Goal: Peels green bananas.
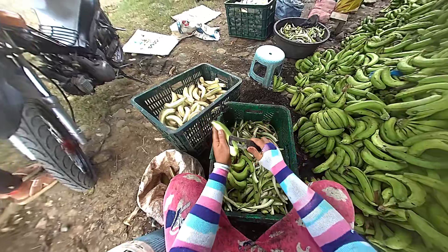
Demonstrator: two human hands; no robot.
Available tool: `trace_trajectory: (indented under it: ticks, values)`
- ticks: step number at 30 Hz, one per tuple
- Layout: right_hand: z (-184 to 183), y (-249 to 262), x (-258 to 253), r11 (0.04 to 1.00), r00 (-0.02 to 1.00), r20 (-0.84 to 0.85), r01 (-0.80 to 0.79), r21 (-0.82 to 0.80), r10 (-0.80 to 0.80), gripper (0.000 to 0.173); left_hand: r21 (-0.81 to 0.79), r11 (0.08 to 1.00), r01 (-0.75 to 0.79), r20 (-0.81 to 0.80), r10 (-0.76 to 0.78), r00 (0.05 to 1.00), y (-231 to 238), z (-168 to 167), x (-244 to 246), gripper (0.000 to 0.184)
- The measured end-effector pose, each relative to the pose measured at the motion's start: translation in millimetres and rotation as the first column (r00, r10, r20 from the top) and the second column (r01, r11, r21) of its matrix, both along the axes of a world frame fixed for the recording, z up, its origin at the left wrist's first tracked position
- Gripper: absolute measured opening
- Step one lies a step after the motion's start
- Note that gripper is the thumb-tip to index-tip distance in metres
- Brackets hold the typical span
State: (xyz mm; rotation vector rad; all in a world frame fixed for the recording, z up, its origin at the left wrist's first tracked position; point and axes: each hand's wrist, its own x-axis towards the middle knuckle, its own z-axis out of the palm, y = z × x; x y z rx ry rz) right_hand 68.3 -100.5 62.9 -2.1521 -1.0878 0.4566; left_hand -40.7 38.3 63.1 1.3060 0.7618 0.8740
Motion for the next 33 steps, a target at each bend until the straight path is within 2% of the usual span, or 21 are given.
trace_trajectory:
  ticks: [1, 2, 3, 4, 5, 7, 9, 11, 13, 16, 18, 20, 23, 26, 28, 29, 30, 31, 32, 33]
  values:
    - [3, 1, 6, 0.998, 0.997, 0.047, 0.065, -0.005, -0.065, 0.052, -0.143, 0.98, 0.142, 0.002, -0.143, 0.99, -7, 2, -1, 0.043]
    - [9, 3, 14, 0.99, 0.987, 0.083, 0.139, -0.028, -0.137, 0.053, -0.292, 0.903, 0.315, 0.011, -0.326, 0.945, -11, 3, -2, 0.036]
    - [12, 4, 24, 0.974, 0.973, 0.093, 0.219, -0.06, -0.213, 0.054, -0.397, 0.791, 0.465, 0.002, -0.506, 0.863, -12, 4, -4, 0.038]
    - [15, 4, 32, 0.953, 0.956, 0.084, 0.287, -0.093, -0.28, 0.055, -0.445, 0.71, 0.545, -0.027, -0.619, 0.785, -12, 6, -6, 0.04]
    - [17, 3, 37, 0.941, 0.946, 0.064, 0.324, -0.096, -0.319, 0.054, -0.453, 0.695, 0.558, -0.059, -0.648, 0.759, -13, 8, -6, 0.042]
    - [24, 3, 31, 0.956, 0.958, -0.006, 0.285, -0.072, -0.286, 0.052, -0.4, 0.804, 0.439, -0.064, -0.502, 0.862, -12, 8, -3, 0.043]
    - [18, 6, 13, 0.983, 0.981, -0.085, 0.171, -0.072, -0.177, 0.053, -0.312, 0.936, 0.162, -0.037, -0.182, 0.983, -8, 5, 3, 0.045]
    - [4, 10, -10, 0.994, 0.992, -0.108, 0.06, -0.092, -0.07, 0.055, -0.251, 0.958, -0.137, 0.025, 0.148, 0.989, 4, -1, 8, 0.05]
    - [11, 8, -32, 0.988, 0.993, -0.116, -0.015, -0.152, -0.002, 0.056, -0.259, 0.907, -0.332, 0.132, 0.374, 0.918, 15, -3, 11, 0.052]
    - [19, 8, -46, 0.985, 0.999, -0.047, 0.004, -0.171, -0.012, 0.058, -0.396, 0.829, -0.395, 0.246, 0.51, 0.824, 20, 1, 11, 0.055]
    - [14, 10, -44, 0.99, 0.999, 0.04, 0.042, -0.133, -0.037, 0.058, -0.479, 0.795, -0.371, 0.269, 0.535, 0.801, 20, 3, 12, 0.05]
    - [12, 12, -39, 0.989, 0.996, 0.079, 0.045, -0.141, -0.034, 0.058, -0.492, 0.796, -0.353, 0.267, 0.524, 0.809, 18, 6, 12, 0.048]
    - [12, 13, -26, 0.985, 0.992, 0.109, 0.076, -0.153, -0.059, 0.055, -0.462, 0.854, -0.238, 0.237, 0.378, 0.895, 9, 10, 13, 0.044]
    - [7, 11, -12, 0.984, 0.979, 0.163, 0.142, -0.109, -0.123, 0.056, -0.451, 0.889, -0.086, 0.132, 0.161, 0.978, 0, 10, 12, 0.045]
    - [10, 7, -4, 0.98, 0.975, 0.166, 0.169, -0.108, -0.15, 0.056, -0.426, 0.902, 0.064, 0.053, -0.045, 0.998, -1, 13, 7, 0.048]
    - [14, 6, 3, 0.976, 0.978, 0.144, 0.172, -0.13, -0.153, 0.055, -0.392, 0.905, 0.165, -0.012, -0.184, 0.983, -2, 14, 4, 0.048]
    - [18, 6, 12, 0.974, 0.981, 0.113, 0.172, -0.148, -0.156, 0.055, -0.346, 0.883, 0.316, -0.091, -0.367, 0.926, -2, 14, -1, 0.048]
    - [22, 5, 22, 0.967, 0.984, 0.085, 0.172, -0.186, -0.158, 0.054, -0.304, 0.815, 0.494, -0.172, -0.557, 0.813, -2, 15, -6, 0.045]
    - [25, 5, 31, 0.961, 0.985, 0.062, 0.169, -0.221, -0.159, 0.054, -0.293, 0.737, 0.609, -0.231, -0.672, 0.703, -3, 17, -7, 0.044]
    - [26, 5, 37, 0.957, 0.986, 0.043, 0.166, -0.237, -0.16, 0.054, -0.298, 0.704, 0.644, -0.268, -0.709, 0.652, -6, 18, -7, 0.044]
